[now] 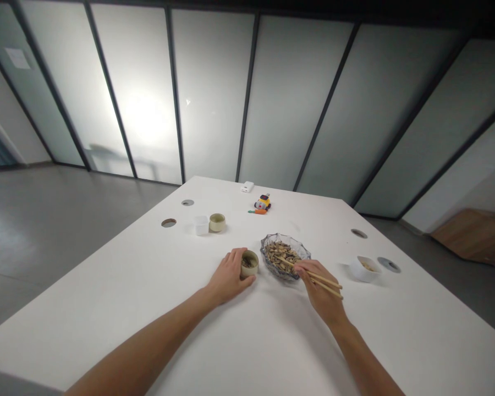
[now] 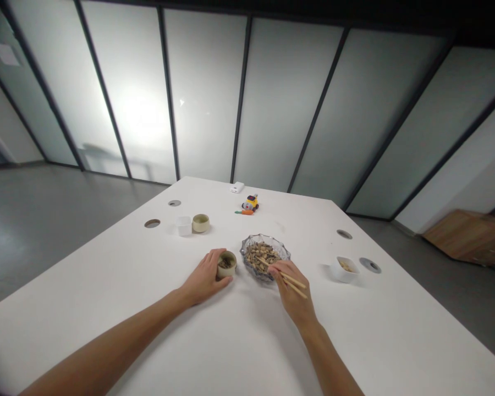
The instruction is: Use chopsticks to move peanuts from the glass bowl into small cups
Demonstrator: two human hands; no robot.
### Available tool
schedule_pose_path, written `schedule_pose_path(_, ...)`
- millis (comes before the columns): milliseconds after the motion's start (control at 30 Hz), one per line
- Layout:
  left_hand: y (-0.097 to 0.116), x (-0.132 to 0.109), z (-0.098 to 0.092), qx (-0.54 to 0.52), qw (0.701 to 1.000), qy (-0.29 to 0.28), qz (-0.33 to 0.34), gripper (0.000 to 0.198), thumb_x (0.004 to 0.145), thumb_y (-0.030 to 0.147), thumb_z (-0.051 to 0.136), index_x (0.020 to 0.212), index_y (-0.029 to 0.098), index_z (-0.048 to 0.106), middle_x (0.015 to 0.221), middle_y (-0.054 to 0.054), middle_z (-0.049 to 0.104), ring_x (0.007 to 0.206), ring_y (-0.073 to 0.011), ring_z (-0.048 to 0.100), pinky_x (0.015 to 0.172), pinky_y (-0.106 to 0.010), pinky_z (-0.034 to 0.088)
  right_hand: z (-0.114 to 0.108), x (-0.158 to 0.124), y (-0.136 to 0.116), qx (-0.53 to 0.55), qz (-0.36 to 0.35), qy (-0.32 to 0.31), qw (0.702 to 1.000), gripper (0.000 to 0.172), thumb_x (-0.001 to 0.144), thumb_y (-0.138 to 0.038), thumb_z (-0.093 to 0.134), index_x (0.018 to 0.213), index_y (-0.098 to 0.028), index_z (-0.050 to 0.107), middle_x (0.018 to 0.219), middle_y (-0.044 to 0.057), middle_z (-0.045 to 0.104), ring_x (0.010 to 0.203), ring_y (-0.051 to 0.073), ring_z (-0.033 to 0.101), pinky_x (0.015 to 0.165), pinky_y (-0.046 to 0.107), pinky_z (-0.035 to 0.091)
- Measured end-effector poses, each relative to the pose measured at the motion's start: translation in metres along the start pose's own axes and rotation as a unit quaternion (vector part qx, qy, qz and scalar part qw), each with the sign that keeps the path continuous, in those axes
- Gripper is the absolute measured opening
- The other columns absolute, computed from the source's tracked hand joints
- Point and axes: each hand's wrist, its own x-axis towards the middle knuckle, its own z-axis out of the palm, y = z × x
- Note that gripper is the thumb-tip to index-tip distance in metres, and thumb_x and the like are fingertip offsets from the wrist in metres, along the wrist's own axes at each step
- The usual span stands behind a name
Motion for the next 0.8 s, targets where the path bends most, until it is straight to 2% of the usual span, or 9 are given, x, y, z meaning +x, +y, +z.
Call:
schedule_pose_path(233, -0.0011, -0.0001, 0.0012, -0.006, 1.0, 0.008, 0.003, 0.068, 0.084, 0.032, 0.073, 0.144, 0.022, 0.044, 0.14, -0.014, 0.056, 0.128, -0.0332, 0.056, 0.113, -0.053, 0.046, 0.0016, -0.0014, 0.0051, 0.017, 0.0, 0.005, 1.0, 0.02, 0.101, -0.039, 0.064, 0.099, -0.025, 0.079, 0.1, 0.006, 0.077, 0.093, 0.022, 0.073, 0.084, 0.037, 0.061)
schedule_pose_path(667, -0.0039, -0.0004, 0.0021, -0.011, 1.0, 0.017, 0.008, 0.067, 0.083, 0.034, 0.073, 0.144, 0.023, 0.046, 0.139, -0.014, 0.057, 0.127, -0.033, 0.057, 0.112, -0.053, 0.047, -0.0011, 0.0009, 0.0042, -0.02, 0.01, 0.036, 0.999, 0.031, 0.102, -0.046, 0.059, 0.093, -0.024, 0.078, 0.093, 0.007, 0.076, 0.086, 0.022, 0.073, 0.08, 0.035, 0.061)
schedule_pose_path(800, -0.002, -0.0002, 0.0011, -0.009, 1.0, 0.011, 0.003, 0.067, 0.084, 0.033, 0.072, 0.144, 0.022, 0.046, 0.14, -0.014, 0.057, 0.129, -0.0334, 0.056, 0.113, -0.054, 0.046, -0.0004, 0.0007, 0.0022, -0.011, 0.014, 0.023, 1.0, 0.03, 0.102, -0.046, 0.06, 0.092, -0.024, 0.078, 0.092, 0.007, 0.077, 0.087, 0.023, 0.073, 0.08, 0.037, 0.061)
